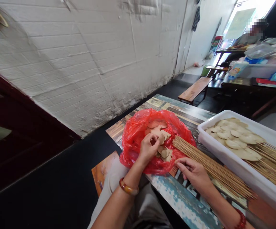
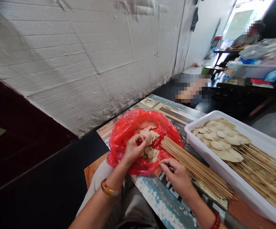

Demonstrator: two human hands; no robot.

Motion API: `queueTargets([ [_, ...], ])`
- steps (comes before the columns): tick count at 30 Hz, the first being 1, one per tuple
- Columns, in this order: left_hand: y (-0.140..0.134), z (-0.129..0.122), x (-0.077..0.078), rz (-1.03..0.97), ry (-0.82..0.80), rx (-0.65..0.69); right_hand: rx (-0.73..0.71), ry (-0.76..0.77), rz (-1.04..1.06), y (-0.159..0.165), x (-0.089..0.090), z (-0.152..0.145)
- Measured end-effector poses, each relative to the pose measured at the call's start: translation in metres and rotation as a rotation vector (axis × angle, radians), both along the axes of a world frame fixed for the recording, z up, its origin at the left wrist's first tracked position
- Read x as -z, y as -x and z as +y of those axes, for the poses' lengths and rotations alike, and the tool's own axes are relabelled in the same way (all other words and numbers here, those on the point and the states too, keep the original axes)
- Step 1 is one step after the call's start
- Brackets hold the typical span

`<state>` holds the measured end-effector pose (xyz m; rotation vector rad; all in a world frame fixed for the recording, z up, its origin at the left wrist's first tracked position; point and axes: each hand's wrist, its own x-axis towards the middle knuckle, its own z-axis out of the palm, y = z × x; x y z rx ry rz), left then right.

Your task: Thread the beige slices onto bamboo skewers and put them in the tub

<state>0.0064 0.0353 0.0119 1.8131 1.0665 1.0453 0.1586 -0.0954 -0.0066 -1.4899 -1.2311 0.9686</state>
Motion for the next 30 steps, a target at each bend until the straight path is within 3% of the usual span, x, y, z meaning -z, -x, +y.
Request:
queueTargets([
  [4,0.005,-0.003,-0.008,-0.488,0.468,0.096,0.038,0.046,0.086,-0.002,-0.004,-0.002],
  [8,0.015,-0.005,-0.012,-0.69,0.711,0.13,0.076,0.062,0.155,-0.004,-0.005,-0.003],
  [15,0.013,-0.013,-0.004,-0.688,0.733,0.178,0.063,0.089,0.184,0.008,-0.007,-0.01],
  [23,-0.007,-0.024,0.005,-0.594,0.639,0.143,0.039,-0.125,-0.231,0.008,-0.008,-0.013],
  [30,-0.008,-0.025,0.015,-0.486,0.549,0.095,0.018,-0.178,-0.357,0.009,-0.004,-0.009],
])
